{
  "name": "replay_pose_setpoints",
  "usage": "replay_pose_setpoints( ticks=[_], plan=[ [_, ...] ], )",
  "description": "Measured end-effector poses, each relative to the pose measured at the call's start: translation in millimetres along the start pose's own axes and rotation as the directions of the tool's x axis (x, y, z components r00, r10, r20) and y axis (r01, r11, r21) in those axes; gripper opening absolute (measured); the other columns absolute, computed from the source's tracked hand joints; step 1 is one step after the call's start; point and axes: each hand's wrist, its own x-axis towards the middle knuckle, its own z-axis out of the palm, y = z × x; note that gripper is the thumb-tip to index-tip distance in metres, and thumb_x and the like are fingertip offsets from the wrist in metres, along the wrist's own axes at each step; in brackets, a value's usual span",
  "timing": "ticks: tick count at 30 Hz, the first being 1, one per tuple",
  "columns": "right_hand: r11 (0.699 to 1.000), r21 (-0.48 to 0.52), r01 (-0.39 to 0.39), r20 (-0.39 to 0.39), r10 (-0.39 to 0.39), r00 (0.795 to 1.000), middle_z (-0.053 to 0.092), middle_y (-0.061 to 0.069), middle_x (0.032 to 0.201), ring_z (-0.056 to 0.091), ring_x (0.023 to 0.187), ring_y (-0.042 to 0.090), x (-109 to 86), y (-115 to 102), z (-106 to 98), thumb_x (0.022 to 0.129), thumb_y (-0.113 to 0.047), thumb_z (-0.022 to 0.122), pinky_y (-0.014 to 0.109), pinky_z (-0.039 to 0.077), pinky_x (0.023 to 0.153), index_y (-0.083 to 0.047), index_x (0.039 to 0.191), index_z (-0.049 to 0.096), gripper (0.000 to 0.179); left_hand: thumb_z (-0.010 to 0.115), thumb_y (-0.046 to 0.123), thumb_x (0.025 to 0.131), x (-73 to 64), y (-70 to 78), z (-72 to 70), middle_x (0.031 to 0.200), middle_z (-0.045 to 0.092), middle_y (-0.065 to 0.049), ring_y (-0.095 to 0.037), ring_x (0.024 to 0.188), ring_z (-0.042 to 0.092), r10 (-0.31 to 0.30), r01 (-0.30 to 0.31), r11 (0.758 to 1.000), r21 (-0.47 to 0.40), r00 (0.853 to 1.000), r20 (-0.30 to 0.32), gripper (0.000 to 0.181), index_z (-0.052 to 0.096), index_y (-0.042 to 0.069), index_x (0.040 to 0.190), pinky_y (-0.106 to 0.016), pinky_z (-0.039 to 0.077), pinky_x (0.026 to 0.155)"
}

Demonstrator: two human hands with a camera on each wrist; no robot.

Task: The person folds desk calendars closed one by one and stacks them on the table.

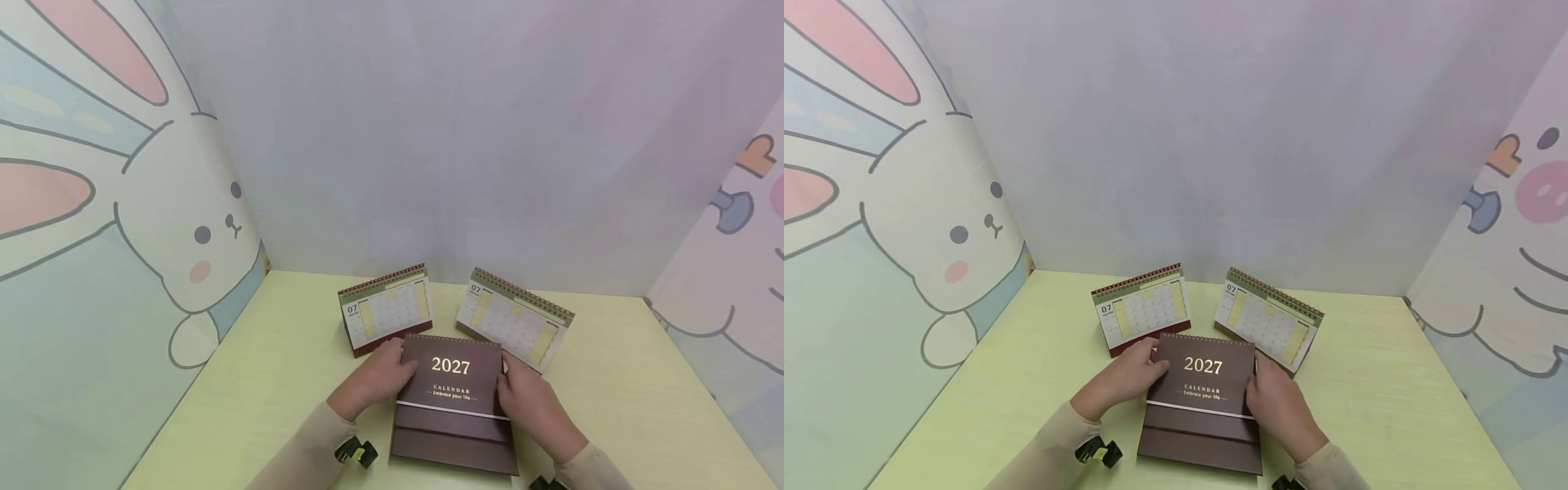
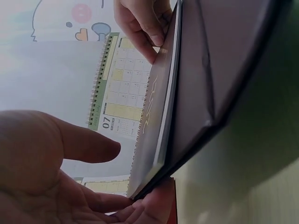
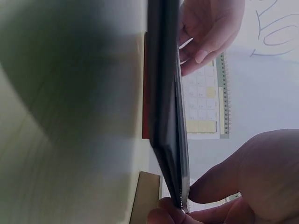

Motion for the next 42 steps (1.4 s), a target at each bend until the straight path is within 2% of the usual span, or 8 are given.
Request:
replay_pose_setpoints(
  ticks=[5,15,20,22,25,32,34,42],
  plan=[
    [0.999,0.039,-0.031,0.025,0.030,0.999,0.076,0.006,0.092,0.063,0.074,0.015,-1.2,-3.1,-3.0,0.115,-0.006,0.061,0.035,0.052,0.062,0.004,0.178,0.044,0.066,0.061,0.020,0.117,-2.2,3.7,-4.3,0.125,0.073,-0.020,-0.022,0.091,0.066,0.008,-0.008,1.000,-0.005,1.000,-0.018,0.047,0.062,-0.012,0.152,-0.034,0.052,0.070],
    [0.995,0.092,-0.047,0.036,0.044,0.998,0.072,0.003,0.089,0.061,0.071,0.015,-3.2,-8.3,-5.0,0.117,-0.009,0.061,0.032,0.050,0.058,0.006,0.177,0.045,0.064,0.061,0.020,0.117,-3.9,5.1,-10.3,0.124,0.078,-0.019,-0.022,0.097,0.069,0.031,-0.031,0.999,-0.013,0.999,-0.013,0.043,0.066,-0.008,0.149,-0.037,0.056,0.078],
    [0.992,0.117,-0.050,0.034,0.047,0.998,0.073,0.003,0.090,0.062,0.070,0.014,-5.1,-9.9,-5.7,0.116,-0.009,0.062,0.030,0.051,0.056,0.003,0.177,0.046,0.065,0.061,0.023,0.116,-6.9,7.4,-13.1,0.147,0.073,-0.031,-0.031,0.122,0.074,0.029,-0.028,1.000,0.014,0.999,-0.035,0.054,0.061,-0.014,0.156,-0.056,0.066,0.107],
    [0.992,0.122,-0.044,0.030,0.041,0.999,0.073,0.003,0.090,0.062,0.071,0.014,-5.8,-11.2,-5.9,0.116,-0.008,0.063,0.029,0.051,0.056,0.002,0.178,0.046,0.065,0.063,0.024,0.116,-8.7,8.3,-14.3,0.161,0.066,-0.035,-0.037,0.141,0.070,0.022,-0.021,0.999,0.032,0.999,-0.049,0.063,0.054,-0.018,0.162,-0.063,0.060,0.123],
    [0.991,0.126,-0.040,0.032,0.036,0.999,0.073,0.003,0.091,0.062,0.071,0.013,-6.0,-13.3,-5.6,0.116,-0.008,0.063,0.029,0.052,0.055,0.001,0.179,0.045,0.066,0.063,0.025,0.116,-10.9,9.4,-16.1,0.168,0.060,-0.039,-0.046,0.155,0.065,0.016,-0.014,0.999,0.034,0.998,-0.055,0.068,0.050,-0.019,0.165,-0.068,0.055,0.131],
    [0.991,0.134,-0.005,0.021,0.002,1.000,0.071,0.003,0.087,0.061,0.070,0.013,-6.5,-20.7,-3.9,0.114,-0.005,0.066,0.028,0.051,0.055,0.000,0.177,0.047,0.067,0.062,0.026,0.116,-13.9,7.8,-22.8,0.167,0.061,-0.039,-0.051,0.158,0.063,0.023,-0.020,0.999,0.045,0.998,-0.057,0.067,0.051,-0.018,0.166,-0.069,0.053,0.132],
    [0.991,0.133,-0.002,0.025,-0.001,1.000,0.071,0.002,0.086,0.060,0.068,0.013,-6.6,-23.0,-2.9,0.113,-0.005,0.066,0.028,0.050,0.055,0.002,0.176,0.049,0.065,0.062,0.026,0.116,-15.3,7.0,-25.0,0.173,0.055,-0.040,-0.051,0.164,0.058,0.013,-0.010,0.999,0.051,0.998,-0.057,0.069,0.048,-0.018,0.168,-0.070,0.048,0.136],
    [0.982,0.191,0.007,0.044,-0.016,0.999,0.072,0.001,0.084,0.060,0.066,0.012,-6.7,-32.7,4.6,0.111,-0.002,0.067,0.028,0.051,0.054,0.005,0.173,0.052,0.065,0.061,0.021,0.116,-22.1,0.6,-31.3,0.161,0.066,-0.036,-0.036,0.130,0.070,-0.005,0.007,0.999,0.043,0.999,-0.048,0.061,0.055,-0.017,0.163,-0.063,0.062,0.116]
  ],
)
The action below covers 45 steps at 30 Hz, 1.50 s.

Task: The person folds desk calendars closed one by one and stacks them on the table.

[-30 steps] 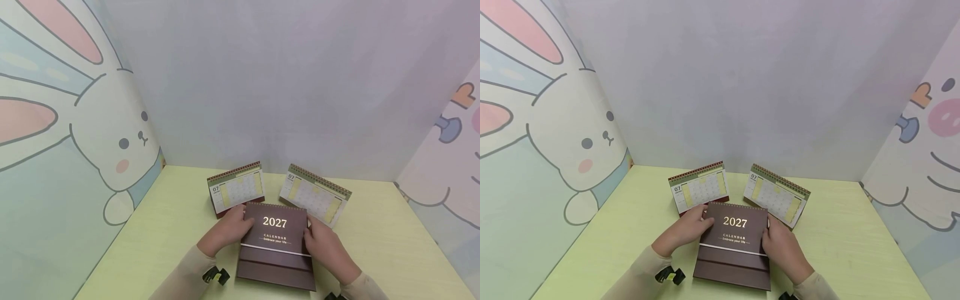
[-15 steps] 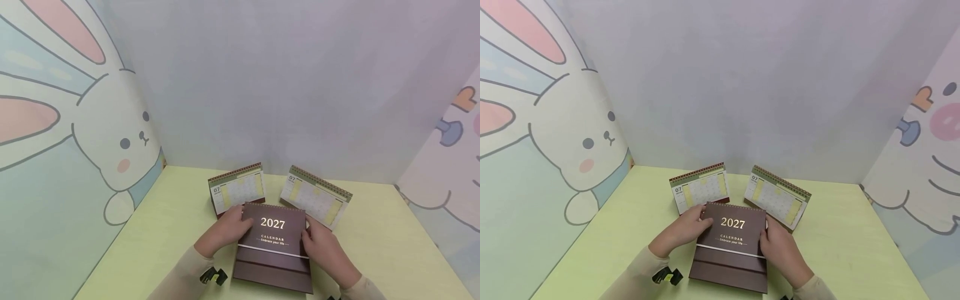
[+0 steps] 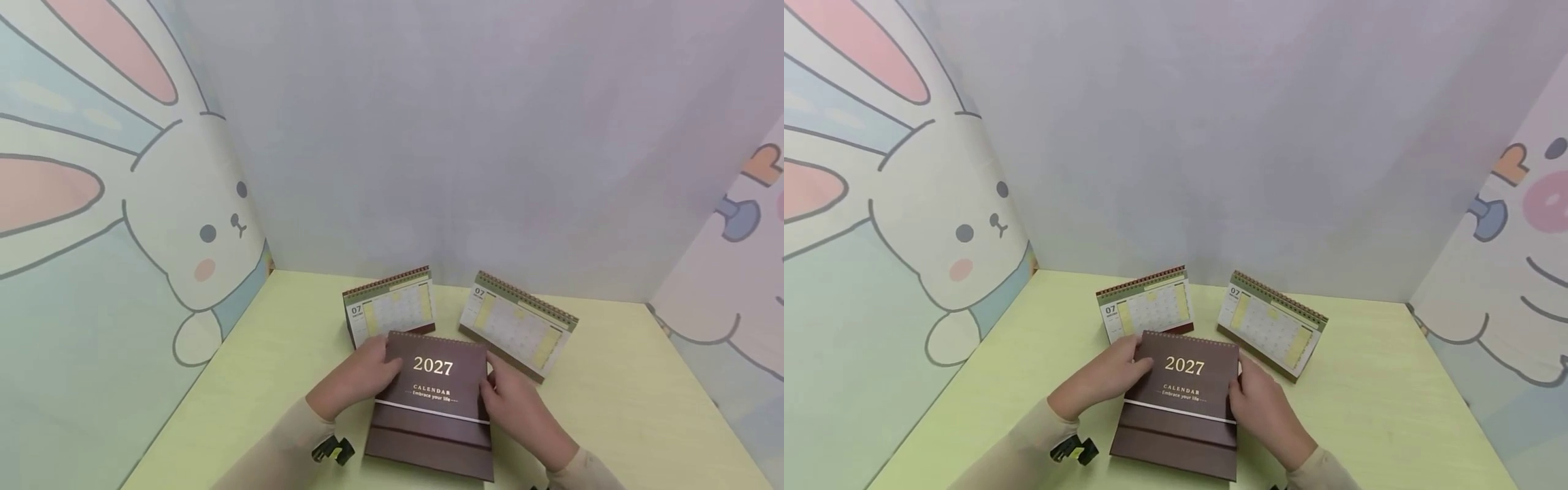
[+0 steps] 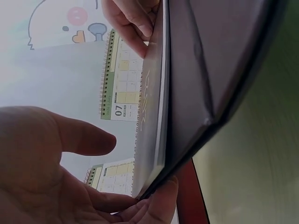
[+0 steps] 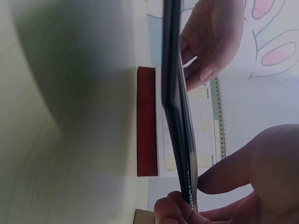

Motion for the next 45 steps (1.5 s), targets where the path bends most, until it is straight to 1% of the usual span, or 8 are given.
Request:
replay_pose_setpoints(
  ticks=[4,11,16,24,29,34,41,45],
  plan=[
    [0.999,0.043,0.001,0.018,-0.002,1.000,0.073,0.001,0.087,0.060,0.067,0.011,0.8,-2.1,4.8,0.110,-0.001,0.067,0.028,0.052,0.056,0.006,0.174,0.050,0.067,0.060,0.022,0.116,-2.9,-3.9,-3.4,0.155,0.071,-0.029,-0.031,0.128,0.072,-0.002,0.002,1.000,-0.005,1.000,0.009,0.057,0.058,-0.012,0.162,-0.058,0.065,0.113],
    [0.998,0.065,-0.004,0.030,0.002,1.000,0.072,0.000,0.087,0.060,0.068,0.012,1.6,-8.3,11.5,0.110,-0.003,0.067,0.029,0.051,0.057,0.006,0.173,0.051,0.066,0.061,0.021,0.115,-6.9,-8.7,-11.3,0.131,0.077,-0.018,-0.023,0.107,0.071,0.007,-0.006,1.000,-0.002,1.000,0.014,0.051,0.064,-0.008,0.156,-0.039,0.062,0.086],
    [0.997,0.077,0.002,0.043,-0.006,0.999,0.072,-0.001,0.087,0.059,0.067,0.012,1.6,-11.6,16.5,0.109,-0.002,0.068,0.029,0.050,0.056,0.006,0.173,0.051,0.067,0.059,0.019,0.116,-10.2,-12.3,-15.7,0.143,0.077,-0.019,-0.023,0.118,0.072,0.015,-0.015,1.000,0.000,1.000,0.019,0.050,0.063,-0.005,0.159,-0.046,0.066,0.101],
    [0.995,0.099,0.019,0.056,-0.025,0.998,0.071,-0.002,0.086,0.060,0.068,0.012,2.7,-20.6,21.2,0.109,-0.002,0.069,0.029,0.050,0.056,0.004,0.173,0.053,0.066,0.062,0.021,0.114,-16.7,-15.4,-22.6,0.163,0.066,-0.033,-0.037,0.147,0.069,-0.046,0.046,0.999,0.002,0.998,-0.033,0.065,0.051,-0.014,0.167,-0.066,0.060,0.125],
    [0.992,0.124,0.036,0.080,-0.046,0.996,0.071,-0.001,0.086,0.060,0.067,0.011,2.8,-24.3,25.1,0.109,-0.002,0.069,0.028,0.050,0.056,0.007,0.173,0.051,0.067,0.064,0.022,0.113,-20.5,-19.6,-26.3,0.162,0.065,-0.035,-0.040,0.149,0.068,-0.071,0.072,0.997,0.009,0.996,-0.055,0.067,0.050,-0.017,0.167,-0.067,0.059,0.126],
    [0.987,0.136,0.082,0.104,-0.096,0.990,0.071,0.000,0.086,0.059,0.067,0.009,2.4,-24.4,30.2,0.107,-0.001,0.071,0.028,0.051,0.056,0.005,0.174,0.050,0.070,0.064,0.021,0.113,-23.4,-25.2,-29.7,0.141,0.076,-0.025,-0.030,0.126,0.074,-0.076,0.077,0.997,0.017,0.996,-0.053,0.061,0.056,-0.013,0.163,-0.058,0.067,0.109],
    [0.979,0.172,0.112,0.141,-0.137,0.980,0.072,0.001,0.088,0.060,0.068,0.008,2.4,-24.5,38.0,0.107,-0.002,0.071,0.028,0.052,0.056,0.005,0.176,0.047,0.073,0.065,0.022,0.112,-29.9,-31.6,-33.5,0.157,0.070,-0.034,-0.040,0.145,0.072,-0.096,0.100,0.994,0.051,0.993,-0.076,0.067,0.052,-0.017,0.165,-0.066,0.063,0.121],
    [0.973,0.190,0.129,0.173,-0.163,0.971,0.073,0.002,0.090,0.060,0.068,0.009,2.1,-25.6,42.4,0.108,-0.002,0.070,0.028,0.051,0.056,0.006,0.177,0.045,0.074,0.067,0.023,0.111,-34.4,-34.4,-35.9,0.152,0.070,-0.036,-0.037,0.132,0.074,-0.136,0.143,0.987,0.067,0.986,-0.092,0.067,0.054,-0.021,0.160,-0.064,0.066,0.114]
  ],
)
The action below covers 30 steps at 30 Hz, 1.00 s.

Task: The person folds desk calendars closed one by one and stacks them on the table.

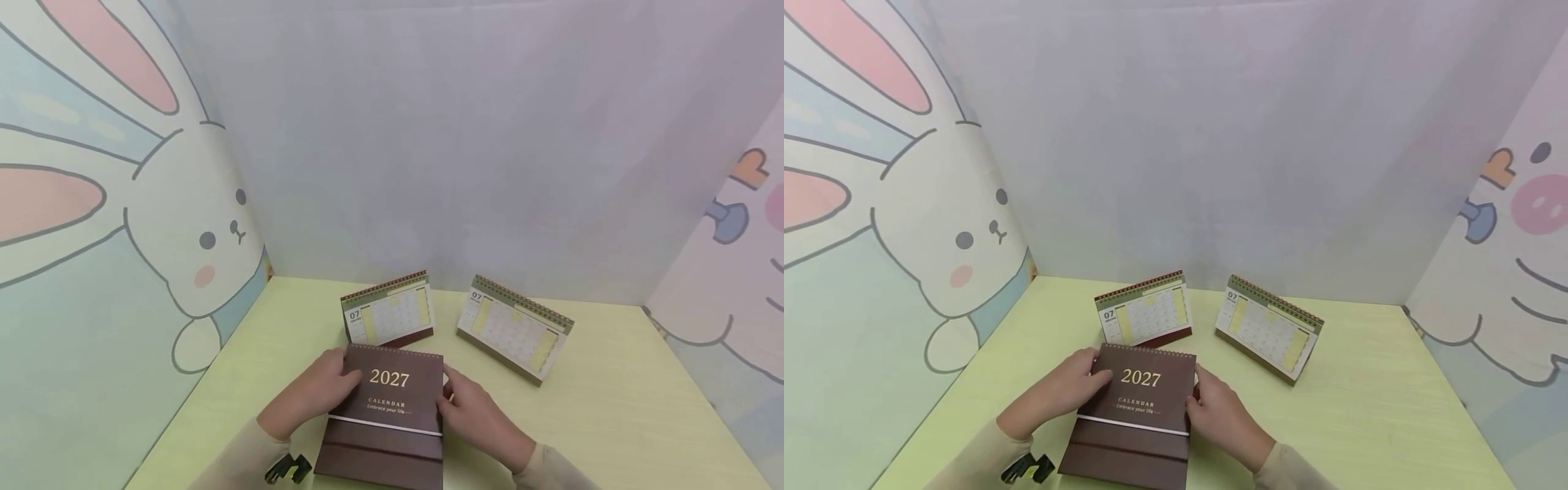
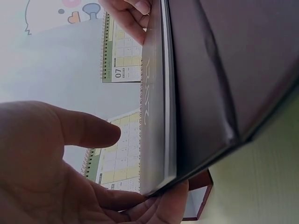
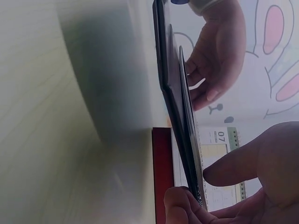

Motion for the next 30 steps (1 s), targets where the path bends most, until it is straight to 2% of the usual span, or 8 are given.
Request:
replay_pose_setpoints(
  ticks=[4,10,15,19,22,30],
  plan=[
    [1.000,0.008,0.019,0.031,-0.019,0.999,0.074,0.003,0.091,0.060,0.068,0.009,0.4,-1.3,3.8,0.109,-0.002,0.069,0.028,0.051,0.056,0.005,0.178,0.044,0.074,0.068,0.024,0.112,-2.9,-4.9,-1.4,0.151,0.068,-0.037,-0.036,0.128,0.073,-0.028,0.028,1.000,0.012,1.000,-0.004,0.066,0.055,-0.023,0.156,-0.064,0.068,0.110],
    [0.999,0.013,0.046,0.051,-0.046,0.998,0.074,0.003,0.093,0.060,0.068,0.008,1.3,0.8,8.6,0.108,-0.001,0.071,0.028,0.052,0.056,0.000,0.176,0.048,0.072,0.068,0.024,0.112,-4.6,-11.7,-1.3,0.150,0.068,-0.037,-0.038,0.131,0.073,-0.033,0.033,0.999,0.013,0.999,-0.005,0.065,0.055,-0.024,0.155,-0.066,0.066,0.113],
    [0.999,0.025,0.039,0.068,-0.041,0.997,0.074,0.003,0.094,0.061,0.070,0.009,2.4,0.1,11.4,0.108,-0.001,0.071,0.028,0.053,0.056,-0.001,0.179,0.045,0.076,0.069,0.024,0.111,-6.0,-14.3,-1.3,0.148,0.069,-0.037,-0.041,0.132,0.074,-0.035,0.035,0.999,0.017,0.999,-0.010,0.065,0.057,-0.024,0.153,-0.067,0.066,0.114],
    [0.999,0.031,0.034,0.087,-0.037,0.996,0.075,0.003,0.096,0.063,0.072,0.009,3.5,-0.9,13.8,0.108,-0.002,0.071,0.029,0.054,0.058,-0.002,0.179,0.044,0.076,0.070,0.023,0.111,-7.0,-16.7,-1.9,0.142,0.071,-0.033,-0.037,0.126,0.074,-0.044,0.045,0.999,0.030,0.999,-0.022,0.062,0.059,-0.023,0.151,-0.066,0.066,0.112],
    [0.999,0.023,0.043,0.094,-0.045,0.995,0.076,0.004,0.097,0.063,0.073,0.009,4.6,-1.6,15.7,0.108,-0.001,0.071,0.029,0.054,0.058,-0.002,0.178,0.046,0.075,0.070,0.023,0.111,-7.8,-18.2,-2.5,0.136,0.072,-0.030,-0.033,0.120,0.073,-0.048,0.048,0.998,0.036,0.999,-0.023,0.059,0.061,-0.022,0.149,-0.064,0.068,0.108],
    [0.998,0.034,0.058,0.126,-0.062,0.990,0.078,0.005,0.101,0.065,0.077,0.010,7.2,-4.5,19.9,0.107,0.000,0.071,0.028,0.055,0.061,-0.002,0.177,0.048,0.073,0.069,0.023,0.110,-11.7,-20.9,-4.1,0.131,0.072,-0.032,-0.032,0.111,0.074,-0.060,0.061,0.997,0.054,0.998,-0.019,0.062,0.059,-0.024,0.148,-0.061,0.071,0.098]
  ],
)
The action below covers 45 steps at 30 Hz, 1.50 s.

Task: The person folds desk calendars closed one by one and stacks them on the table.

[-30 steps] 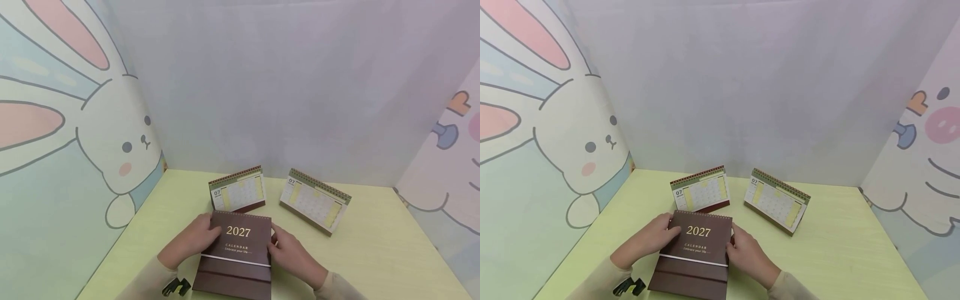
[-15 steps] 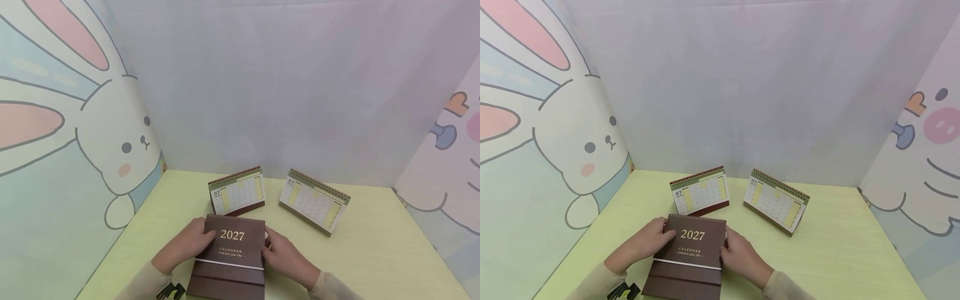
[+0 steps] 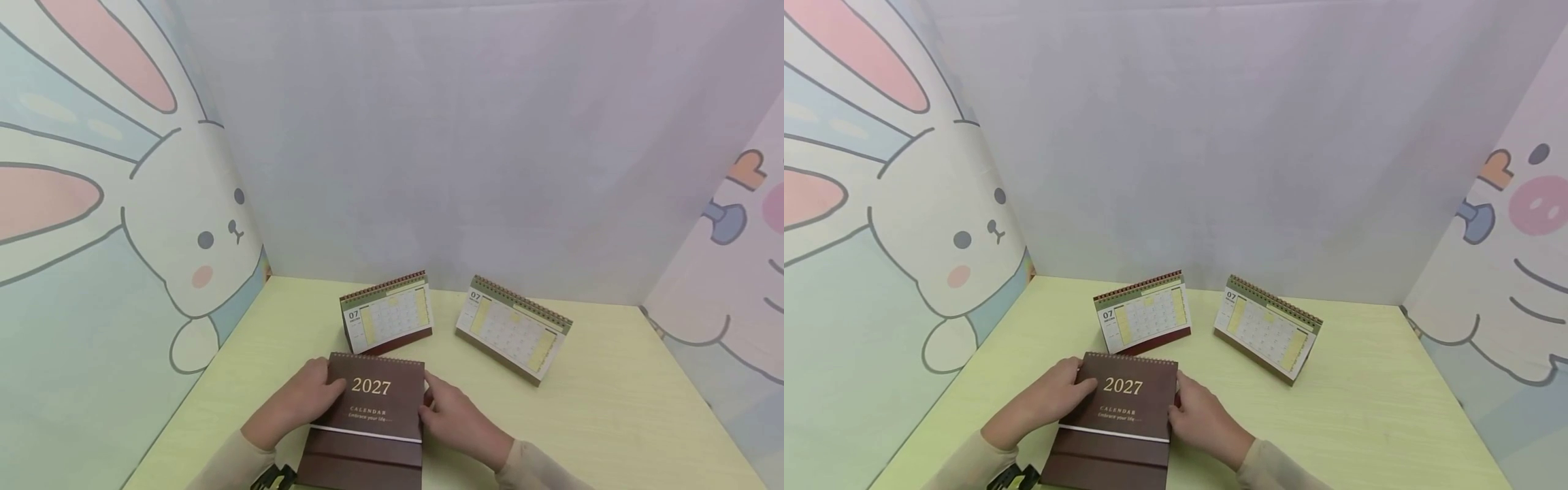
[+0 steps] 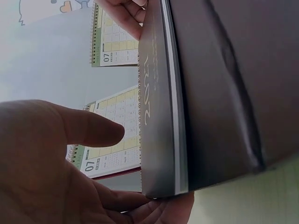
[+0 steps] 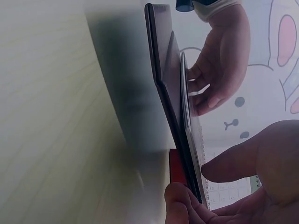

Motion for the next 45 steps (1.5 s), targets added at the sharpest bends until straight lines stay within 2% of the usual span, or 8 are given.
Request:
replay_pose_setpoints(
  ticks=[10,17,25,28,32,35,39,45],
  plan=[
    [1.000,0.005,0.001,0.045,-0.001,0.999,0.077,0.004,0.104,0.066,0.082,0.009,2.5,-1.5,6.3,0.107,0.000,0.073,0.028,0.057,0.064,-0.006,0.178,0.047,0.076,0.069,0.023,0.111,-0.6,-9.5,0.0,0.125,0.071,-0.030,-0.031,0.107,0.073,-0.002,0.003,1.000,0.025,1.000,-0.004,0.061,0.059,-0.025,0.146,-0.062,0.071,0.096],
    [1.000,0.025,0.008,0.066,-0.010,0.998,0.080,0.005,0.109,0.067,0.085,0.007,5.1,-2.6,11.2,0.106,0.001,0.075,0.027,0.058,0.066,-0.006,0.174,0.050,0.073,0.069,0.024,0.111,-0.1,-15.4,-1.4,0.124,0.070,-0.030,-0.030,0.106,0.073,-0.013,0.013,0.999,0.041,1.000,0.002,0.062,0.058,-0.026,0.145,-0.062,0.071,0.096],
    [0.999,0.039,0.014,0.076,-0.017,0.997,0.080,0.003,0.107,0.067,0.083,0.006,7.8,-2.4,17.4,0.106,-0.002,0.077,0.027,0.056,0.067,-0.010,0.168,0.055,0.067,0.068,0.024,0.110,1.4,-21.9,-1.9,0.117,0.071,-0.027,-0.028,0.100,0.072,-0.024,0.023,0.999,0.043,1.000,0.018,0.061,0.059,-0.026,0.144,-0.055,0.071,0.089],
    [0.999,0.039,0.009,0.088,-0.013,0.996,0.080,0.003,0.113,0.068,0.087,0.007,9.1,-2.5,19.2,0.106,-0.004,0.077,0.027,0.057,0.070,-0.011,0.164,0.057,0.062,0.068,0.024,0.110,1.1,-23.6,-1.6,0.118,0.071,-0.028,-0.028,0.101,0.073,-0.027,0.026,0.998,0.052,0.999,0.022,0.062,0.059,-0.026,0.145,-0.055,0.071,0.088],
    [0.999,0.032,0.019,0.106,-0.022,0.994,0.081,0.003,0.131,0.072,0.103,0.009,11.0,-1.9,21.5,0.106,-0.005,0.077,0.029,0.059,0.083,-0.013,0.163,0.059,0.061,0.069,0.024,0.110,1.4,-26.0,-0.4,0.123,0.072,-0.030,-0.029,0.104,0.073,-0.026,0.024,0.998,0.063,0.999,0.024,0.062,0.060,-0.025,0.147,-0.056,0.071,0.092],
    [0.999,0.038,0.027,0.120,-0.032,0.992,0.080,0.004,0.137,0.074,0.109,0.010,12.3,-0.9,23.7,0.106,-0.006,0.078,0.029,0.061,0.088,-0.013,0.162,0.059,0.060,0.069,0.023,0.109,2.6,-28.3,0.9,0.122,0.074,-0.028,-0.029,0.104,0.073,-0.027,0.025,0.998,0.062,0.999,0.025,0.061,0.062,-0.023,0.148,-0.055,0.071,0.093],
    [0.997,0.068,0.036,0.140,-0.045,0.989,0.081,0.005,0.133,0.076,0.106,0.010,13.8,0.6,26.3,0.106,-0.006,0.077,0.028,0.061,0.086,-0.012,0.160,0.060,0.057,0.069,0.023,0.109,3.8,-32.9,3.2,0.114,0.075,-0.024,-0.026,0.099,0.074,-0.034,0.033,0.998,0.058,0.999,0.025,0.059,0.064,-0.023,0.145,-0.053,0.071,0.089],
    [0.995,0.098,0.029,0.150,-0.044,0.988,0.080,0.006,0.136,0.076,0.108,0.011,15.6,-0.2,28.5,0.104,-0.004,0.077,0.028,0.061,0.089,-0.011,0.161,0.058,0.061,0.069,0.024,0.108,1.9,-36.0,4.7,0.125,0.067,-0.032,-0.031,0.102,0.071,-0.050,0.049,0.995,0.082,0.999,0.011,0.064,0.059,-0.027,0.145,-0.057,0.071,0.088]
  ],
)
